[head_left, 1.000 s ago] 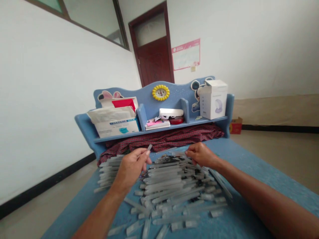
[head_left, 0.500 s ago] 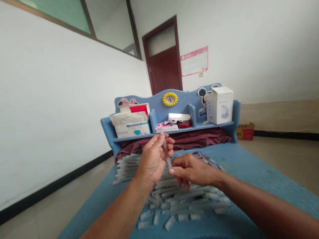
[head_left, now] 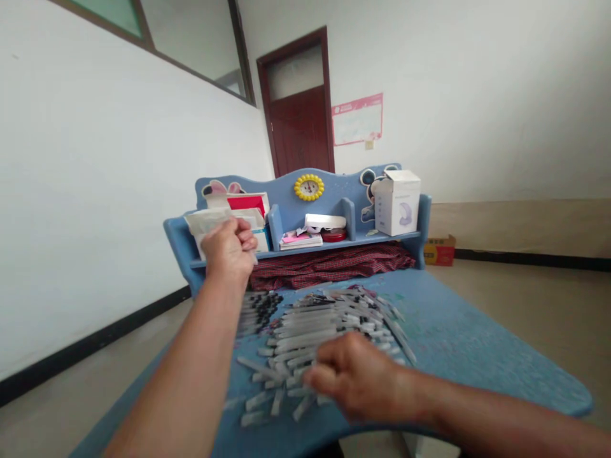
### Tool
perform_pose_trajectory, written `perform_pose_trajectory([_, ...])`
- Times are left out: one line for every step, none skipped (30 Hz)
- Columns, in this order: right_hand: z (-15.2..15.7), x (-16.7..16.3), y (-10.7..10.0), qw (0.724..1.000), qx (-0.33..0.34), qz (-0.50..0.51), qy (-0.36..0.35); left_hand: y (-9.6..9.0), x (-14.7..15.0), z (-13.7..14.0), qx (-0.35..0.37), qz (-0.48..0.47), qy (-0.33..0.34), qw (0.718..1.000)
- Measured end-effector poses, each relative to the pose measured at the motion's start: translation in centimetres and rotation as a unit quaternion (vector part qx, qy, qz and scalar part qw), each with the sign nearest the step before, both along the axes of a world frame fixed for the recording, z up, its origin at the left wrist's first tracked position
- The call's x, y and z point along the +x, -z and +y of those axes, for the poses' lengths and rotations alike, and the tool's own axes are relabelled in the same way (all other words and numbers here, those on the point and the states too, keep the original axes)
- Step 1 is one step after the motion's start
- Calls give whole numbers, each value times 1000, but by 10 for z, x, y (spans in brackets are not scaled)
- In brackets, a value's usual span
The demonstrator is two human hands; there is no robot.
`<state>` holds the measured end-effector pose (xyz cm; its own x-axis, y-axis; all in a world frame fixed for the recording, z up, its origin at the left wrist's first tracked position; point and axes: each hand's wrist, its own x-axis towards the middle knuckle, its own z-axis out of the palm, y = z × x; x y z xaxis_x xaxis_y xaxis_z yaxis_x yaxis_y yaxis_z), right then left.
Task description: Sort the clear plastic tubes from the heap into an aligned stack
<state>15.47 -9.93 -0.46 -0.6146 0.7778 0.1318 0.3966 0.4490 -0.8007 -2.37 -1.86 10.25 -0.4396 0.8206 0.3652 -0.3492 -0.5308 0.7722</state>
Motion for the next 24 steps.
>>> perform_pose_trajectory([9, 11, 2, 998, 34, 1, 56, 6, -3, -2, 2, 43, 2, 999])
perform_pose_trajectory([22, 23, 5, 985, 100, -44, 134, 16, -3, -5, -4, 116, 12, 993])
perform_pose_trajectory([36, 35, 7, 964, 142, -106, 197, 29, -1, -8, -14, 273, 21, 962])
perform_pose_trajectory([52, 46, 9, 943, 146, -178, 241, 44, 2, -12, -21, 437, 23, 899])
perform_pose_trajectory([67, 56, 12, 933, 137, -202, 263, 60, 5, -15, -6, 569, 12, 822])
perform_pose_trajectory([80, 64, 16, 928, 127, -218, 273, 76, 8, -19, 19, 675, 11, 737])
perform_pose_trajectory([92, 70, 20, 923, 117, -235, 281, 89, 11, -22, 27, 709, 13, 704])
perform_pose_trajectory([100, 73, 24, 919, 111, -245, 287, 100, 12, -24, 33, 740, 11, 672])
perform_pose_trajectory([107, 75, 28, 915, 106, -256, 293, 107, 13, -27, 35, 767, 7, 641])
perform_pose_trajectory([111, 76, 32, 912, 101, -266, 296, 113, 13, -30, 33, 791, -1, 611])
perform_pose_trajectory([114, 76, 35, 909, 96, -274, 298, 116, 13, -32, 31, 820, -11, 572])
perform_pose_trajectory([117, 75, 38, 908, 89, -281, 297, 117, 12, -34, 30, 846, -19, 531])
perform_pose_trajectory([119, 74, 40, 909, 81, -286, 293, 117, 12, -36, 29, 866, -23, 499])
perform_pose_trajectory([121, 73, 43, 909, 73, -291, 288, 117, 11, -38, 28, 877, -23, 479])
perform_pose_trajectory([123, 73, 45, 910, 66, -293, 284, 116, 10, -39, 26, 884, -20, 466])
perform_pose_trajectory([125, 73, 46, 911, 62, -294, 281, 116, 9, -40, 24, 888, -16, 458])
perform_pose_trajectory([126, 73, 48, 912, 60, -294, 281, 116, 8, -41, 22, 890, -11, 456])
perform_pose_trajectory([128, 74, 49, 912, 60, -291, 282, 116, 7, -41, 22, 889, -7, 457])
perform_pose_trajectory([129, 75, 48, 913, 62, -288, 283, 117, 5, -41, 23, 887, -3, 462])
perform_pose_trajectory([130, 75, 46, 914, 65, -283, 283, 118, 4, -42, 25, 882, -1, 470])
perform_pose_trajectory([130, 75, 42, 916, 70, -276, 284, 118, 2, -42, 28, 877, 0, 479])
perform_pose_trajectory([129, 74, 35, 918, 77, -267, 285, 119, 1, -43, 32, 871, 1, 490])
perform_pose_trajectory([129, 72, 27, 919, 87, -257, 286, 120, -1, -43, 35, 864, 2, 502])
perform_pose_trajectory([127, 67, 19, 920, 98, -247, 288, 120, -2, -44, 39, 858, 3, 512])
